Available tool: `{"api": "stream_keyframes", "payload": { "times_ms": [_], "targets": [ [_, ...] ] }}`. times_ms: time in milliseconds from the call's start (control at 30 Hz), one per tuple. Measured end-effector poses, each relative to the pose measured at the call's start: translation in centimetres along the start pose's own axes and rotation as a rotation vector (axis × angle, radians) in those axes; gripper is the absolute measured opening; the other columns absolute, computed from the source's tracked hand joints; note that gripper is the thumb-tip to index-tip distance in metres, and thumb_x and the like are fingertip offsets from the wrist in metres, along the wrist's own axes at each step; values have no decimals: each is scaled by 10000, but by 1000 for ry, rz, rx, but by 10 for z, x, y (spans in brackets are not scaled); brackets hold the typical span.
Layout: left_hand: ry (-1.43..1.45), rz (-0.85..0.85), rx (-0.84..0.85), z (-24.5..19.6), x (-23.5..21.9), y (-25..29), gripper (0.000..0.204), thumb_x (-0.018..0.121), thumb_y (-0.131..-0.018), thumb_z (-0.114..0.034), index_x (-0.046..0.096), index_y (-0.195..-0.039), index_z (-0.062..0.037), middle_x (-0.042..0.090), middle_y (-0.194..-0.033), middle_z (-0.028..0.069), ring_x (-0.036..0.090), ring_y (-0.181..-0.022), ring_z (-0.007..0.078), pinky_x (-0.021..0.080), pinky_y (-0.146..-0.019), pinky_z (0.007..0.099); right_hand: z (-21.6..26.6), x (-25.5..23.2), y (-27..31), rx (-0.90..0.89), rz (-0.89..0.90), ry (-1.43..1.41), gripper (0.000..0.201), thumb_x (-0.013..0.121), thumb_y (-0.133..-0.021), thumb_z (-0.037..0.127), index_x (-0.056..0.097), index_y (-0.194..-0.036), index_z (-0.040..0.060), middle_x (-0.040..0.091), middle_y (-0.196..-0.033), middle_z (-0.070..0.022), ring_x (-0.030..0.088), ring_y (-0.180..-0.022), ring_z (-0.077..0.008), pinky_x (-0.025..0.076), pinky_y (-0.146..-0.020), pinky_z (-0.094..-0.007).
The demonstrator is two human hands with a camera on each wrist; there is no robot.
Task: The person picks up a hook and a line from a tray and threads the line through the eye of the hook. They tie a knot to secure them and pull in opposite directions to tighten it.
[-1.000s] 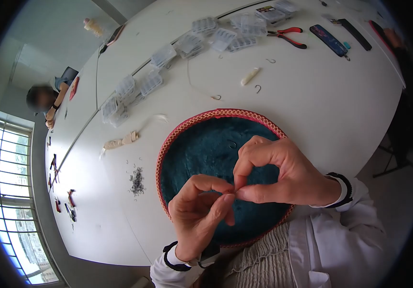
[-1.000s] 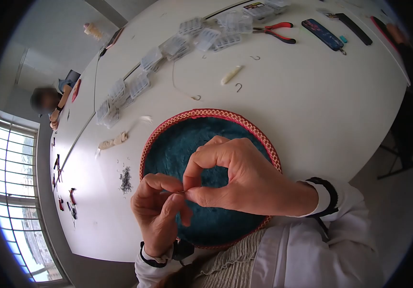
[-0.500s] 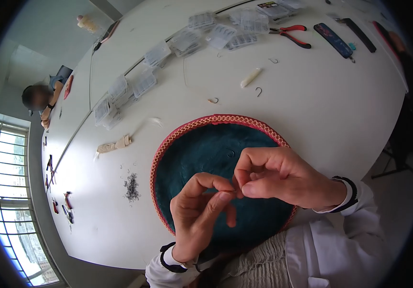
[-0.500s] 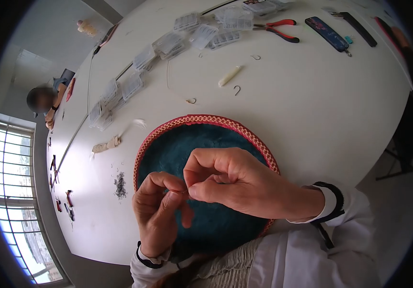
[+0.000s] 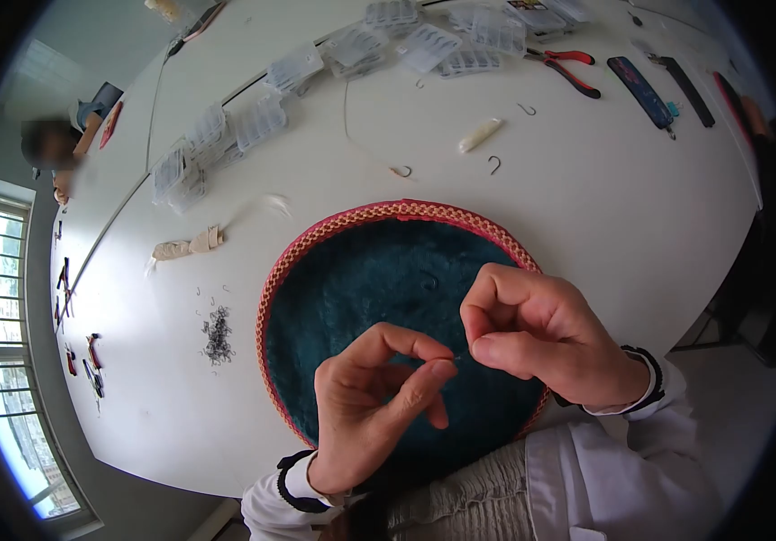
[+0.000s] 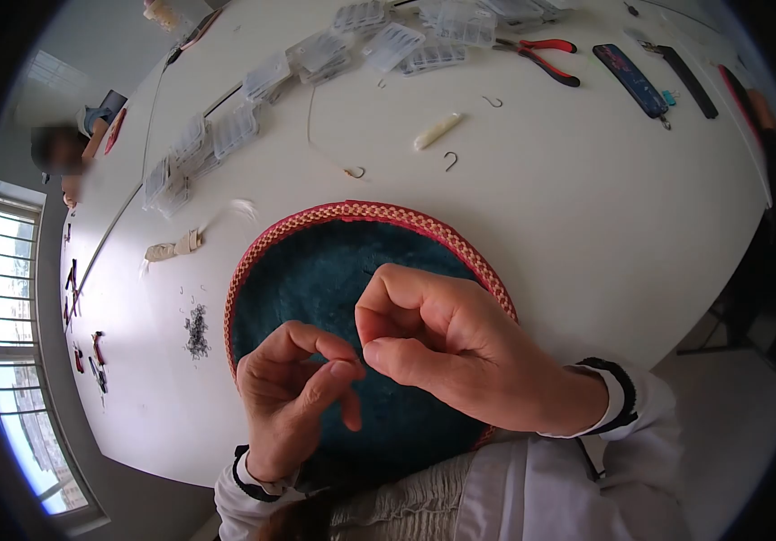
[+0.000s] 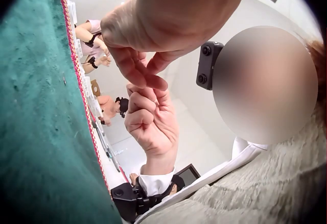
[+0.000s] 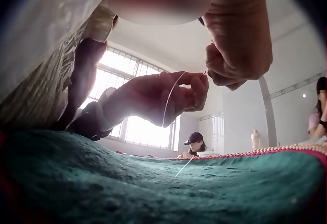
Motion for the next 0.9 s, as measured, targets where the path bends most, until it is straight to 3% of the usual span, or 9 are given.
{"api": "stream_keyframes", "payload": {
  "times_ms": [300,900],
  "targets": [
    [50,-31,35,-1,-5,-1,71,574,-826,14,531,-876,42,600,-856,85,607,-586,113,475,-515,200,9,-1,-1,-188,-130,457,27,599,-776,8,574,-782,14,500,-628,29,391,-495,7,282,-430,-168],
    [32,20,42,-2,-3,-3,105,598,-808,10,528,-882,38,600,-885,91,633,-627,122,495,-526,190,7,-4,0,-176,-187,399,28,630,-758,19,608,-754,2,507,-611,36,357,-489,9,261,-434,-171]
  ]
}}
Point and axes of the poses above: each hand's wrist, its own y-axis away from the middle knuckle, its own x-axis out of the palm, z = x × y, the point moved 4 cm from there along -y, towards the middle knuckle
